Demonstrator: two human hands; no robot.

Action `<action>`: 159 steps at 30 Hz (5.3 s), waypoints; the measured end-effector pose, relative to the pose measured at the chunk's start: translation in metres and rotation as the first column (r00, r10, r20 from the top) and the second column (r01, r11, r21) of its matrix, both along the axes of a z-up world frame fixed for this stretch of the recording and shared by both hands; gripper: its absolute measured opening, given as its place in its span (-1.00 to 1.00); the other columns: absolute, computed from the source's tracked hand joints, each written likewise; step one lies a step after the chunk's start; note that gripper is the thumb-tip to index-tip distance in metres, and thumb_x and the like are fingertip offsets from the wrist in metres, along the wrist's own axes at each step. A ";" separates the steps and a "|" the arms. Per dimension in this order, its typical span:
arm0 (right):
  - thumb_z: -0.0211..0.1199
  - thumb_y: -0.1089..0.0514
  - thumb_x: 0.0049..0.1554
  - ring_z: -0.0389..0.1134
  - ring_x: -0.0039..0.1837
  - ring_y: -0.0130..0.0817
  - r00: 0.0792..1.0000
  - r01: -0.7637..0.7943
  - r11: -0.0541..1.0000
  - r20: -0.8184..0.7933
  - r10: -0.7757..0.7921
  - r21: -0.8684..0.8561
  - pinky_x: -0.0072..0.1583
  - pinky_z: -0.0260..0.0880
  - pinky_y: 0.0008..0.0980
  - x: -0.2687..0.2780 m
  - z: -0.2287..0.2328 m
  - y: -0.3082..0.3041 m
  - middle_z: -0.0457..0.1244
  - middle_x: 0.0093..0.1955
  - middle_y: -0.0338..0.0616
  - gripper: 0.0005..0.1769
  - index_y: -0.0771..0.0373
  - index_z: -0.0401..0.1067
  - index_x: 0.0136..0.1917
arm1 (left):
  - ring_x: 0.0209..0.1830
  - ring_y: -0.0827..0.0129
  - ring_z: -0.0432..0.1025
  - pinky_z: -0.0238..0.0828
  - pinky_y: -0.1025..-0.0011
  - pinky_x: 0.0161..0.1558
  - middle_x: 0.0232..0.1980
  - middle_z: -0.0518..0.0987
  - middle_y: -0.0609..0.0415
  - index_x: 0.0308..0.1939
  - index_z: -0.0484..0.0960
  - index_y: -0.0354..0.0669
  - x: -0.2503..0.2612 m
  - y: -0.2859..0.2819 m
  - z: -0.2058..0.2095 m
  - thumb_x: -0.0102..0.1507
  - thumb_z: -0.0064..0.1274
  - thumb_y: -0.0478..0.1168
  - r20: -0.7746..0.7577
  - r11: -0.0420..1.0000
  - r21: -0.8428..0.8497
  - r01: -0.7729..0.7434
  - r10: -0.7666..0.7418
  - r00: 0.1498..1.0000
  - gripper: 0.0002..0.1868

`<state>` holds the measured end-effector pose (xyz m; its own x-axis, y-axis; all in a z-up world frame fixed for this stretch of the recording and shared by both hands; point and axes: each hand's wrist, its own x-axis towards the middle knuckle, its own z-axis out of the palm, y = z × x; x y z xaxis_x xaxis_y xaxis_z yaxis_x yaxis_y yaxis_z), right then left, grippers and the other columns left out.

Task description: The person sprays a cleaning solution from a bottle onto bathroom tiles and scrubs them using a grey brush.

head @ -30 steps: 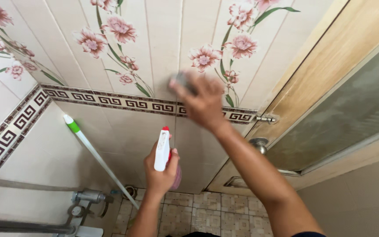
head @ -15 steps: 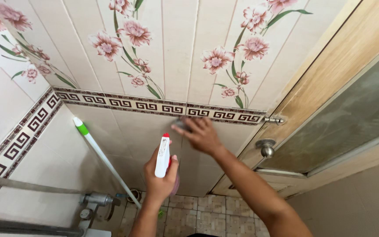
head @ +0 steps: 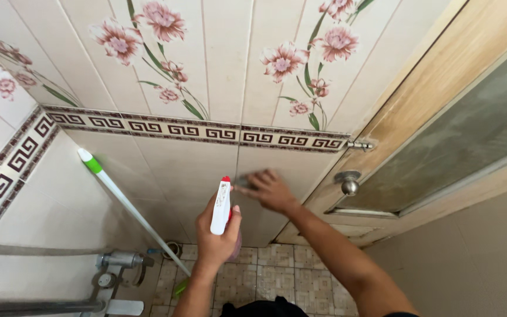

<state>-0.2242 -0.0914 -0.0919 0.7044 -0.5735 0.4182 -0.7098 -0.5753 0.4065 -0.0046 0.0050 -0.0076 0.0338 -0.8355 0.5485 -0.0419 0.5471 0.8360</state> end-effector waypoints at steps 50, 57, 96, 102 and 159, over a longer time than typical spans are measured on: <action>0.26 0.07 0.19 0.19 0.27 -0.37 0.977 -0.100 0.981 0.168 0.128 -0.167 0.19 0.08 -0.15 0.004 -0.079 -0.035 0.20 0.37 -0.28 -0.44 -0.26 0.39 0.45 | -0.36 0.43 0.58 0.53 0.44 -0.25 -0.32 0.67 0.03 0.19 0.58 -0.34 -0.039 0.024 -0.104 0.19 0.12 -0.41 0.077 0.945 0.294 -0.142 0.125 0.989 -0.55; 0.12 0.06 0.16 0.13 0.47 -0.16 0.969 -0.046 0.968 -0.223 0.103 0.247 0.40 0.08 0.06 -0.015 -0.202 -0.027 0.13 0.45 -0.08 -0.45 -0.06 0.35 0.43 | -0.25 0.43 0.60 0.54 0.44 -0.19 -0.19 0.67 -0.01 0.27 0.51 -0.39 -0.012 0.041 -0.109 0.15 0.12 -0.42 0.117 0.951 0.277 -0.140 0.111 0.987 -0.44; 0.22 0.40 -0.07 0.16 0.31 0.06 0.742 0.365 0.853 0.437 -0.508 0.373 0.23 0.12 0.04 -0.105 -0.179 0.088 0.21 0.35 -0.07 -0.32 -0.06 0.44 0.29 | -0.35 0.31 0.63 0.55 0.38 -0.24 -0.31 0.68 -0.04 0.21 0.54 -0.28 -0.100 0.000 -0.097 0.14 0.15 -0.38 0.171 0.936 0.256 0.241 -0.289 0.942 -0.47; 0.24 0.38 -0.08 0.14 0.31 0.05 0.803 0.203 0.888 0.449 -0.392 0.412 0.26 0.11 0.04 -0.079 -0.188 0.090 0.19 0.34 -0.04 -0.33 -0.10 0.48 0.28 | -0.37 0.41 0.59 0.52 0.44 -0.27 -0.28 0.67 0.00 0.23 0.54 -0.29 -0.099 -0.003 -0.101 0.19 0.13 -0.38 0.137 0.952 0.265 0.155 -0.196 0.971 -0.51; 0.49 0.20 0.13 0.02 0.36 -0.15 0.671 0.185 0.975 0.741 -0.033 -0.124 0.31 0.15 -0.12 -0.097 -0.123 0.011 -0.02 0.28 -0.12 -0.54 -0.24 0.50 0.22 | -0.38 0.56 0.50 0.46 0.53 -0.31 -0.32 0.62 0.07 0.27 0.49 -0.47 -0.106 0.047 -0.133 0.21 0.11 -0.45 0.124 0.933 0.344 -0.105 0.065 0.990 -0.48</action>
